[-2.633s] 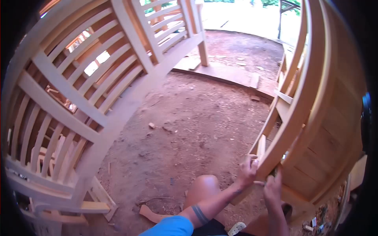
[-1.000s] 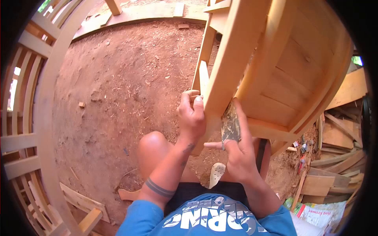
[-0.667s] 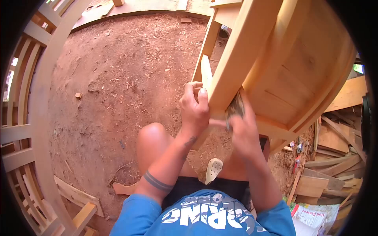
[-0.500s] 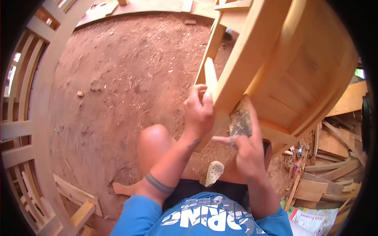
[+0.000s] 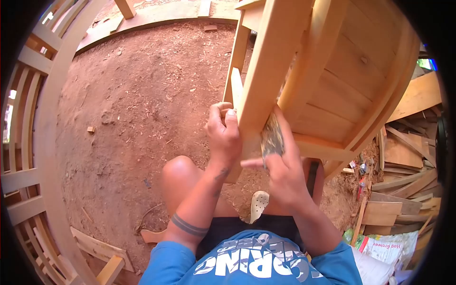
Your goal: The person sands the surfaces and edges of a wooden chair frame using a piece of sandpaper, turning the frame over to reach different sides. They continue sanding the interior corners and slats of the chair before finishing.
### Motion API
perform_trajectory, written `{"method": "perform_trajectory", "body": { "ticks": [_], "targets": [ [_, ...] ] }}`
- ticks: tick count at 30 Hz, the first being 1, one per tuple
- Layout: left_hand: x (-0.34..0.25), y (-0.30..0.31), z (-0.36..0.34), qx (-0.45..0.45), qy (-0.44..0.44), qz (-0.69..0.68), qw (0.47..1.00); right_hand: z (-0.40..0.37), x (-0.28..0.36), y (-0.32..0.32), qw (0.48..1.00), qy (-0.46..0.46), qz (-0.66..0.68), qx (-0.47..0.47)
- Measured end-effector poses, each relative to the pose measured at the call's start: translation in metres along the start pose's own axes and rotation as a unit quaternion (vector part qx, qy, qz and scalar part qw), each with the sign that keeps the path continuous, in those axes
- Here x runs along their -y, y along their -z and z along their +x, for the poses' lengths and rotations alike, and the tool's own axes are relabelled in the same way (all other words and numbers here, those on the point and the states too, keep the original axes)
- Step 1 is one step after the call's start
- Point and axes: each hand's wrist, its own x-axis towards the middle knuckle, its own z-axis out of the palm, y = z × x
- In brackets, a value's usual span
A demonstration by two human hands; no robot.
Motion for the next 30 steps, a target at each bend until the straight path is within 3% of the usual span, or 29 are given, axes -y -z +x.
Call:
{"method": "perform_trajectory", "body": {
  "ticks": [2, 4, 9, 11, 12, 15, 16, 19, 21, 23, 25, 30],
  "targets": [
    [-0.001, 0.005, -0.005, 0.011, 0.011, 0.014, 1.0, 0.014, -0.017, 0.007, 0.999, -0.038, 0.019, -0.024],
    [0.001, 0.0, 0.001, -0.004, -0.028, -0.008, 1.0, 0.012, -0.022, 0.002, 0.999, 0.016, 0.015, -0.028],
    [0.004, 0.002, -0.005, 0.009, 0.021, -0.005, 1.0, 0.005, -0.014, 0.004, 1.0, -0.009, -0.006, -0.016],
    [-0.003, 0.002, -0.001, 0.018, 0.004, 0.024, 1.0, 0.018, -0.012, 0.007, 0.999, -0.03, -0.026, -0.013],
    [0.001, -0.001, -0.001, -0.004, -0.043, 0.037, 0.998, 0.002, -0.008, 0.004, 1.0, 0.019, -0.005, 0.005],
    [0.003, -0.001, -0.001, 0.024, 0.009, -0.033, 0.999, -0.001, -0.007, 0.003, 0.996, 0.026, -0.08, -0.019],
    [0.01, -0.002, 0.003, 0.016, -0.025, -0.008, 1.0, 0.001, -0.009, 0.001, 0.993, 0.01, -0.106, -0.041],
    [-0.003, -0.001, -0.002, 0.025, 0.014, -0.021, 0.999, 0.015, -0.006, 0.009, 0.999, -0.05, -0.012, -0.019],
    [0.004, -0.002, 0.004, 0.029, -0.005, -0.01, 1.0, 0.0, -0.003, 0.004, 0.997, 0.022, -0.072, -0.027],
    [0.006, 0.001, 0.0, 0.029, -0.002, -0.006, 1.0, 0.001, -0.011, 0.005, 0.994, 0.035, -0.101, -0.028],
    [0.013, 0.004, -0.002, 0.027, 0.002, 0.004, 1.0, 0.027, -0.027, 0.015, 0.995, 0.01, -0.098, -0.029],
    [0.0, -0.002, 0.002, 0.027, 0.016, 0.007, 0.999, -0.001, 0.0, 0.003, 0.998, 0.001, -0.065, -0.022]
  ]
}}
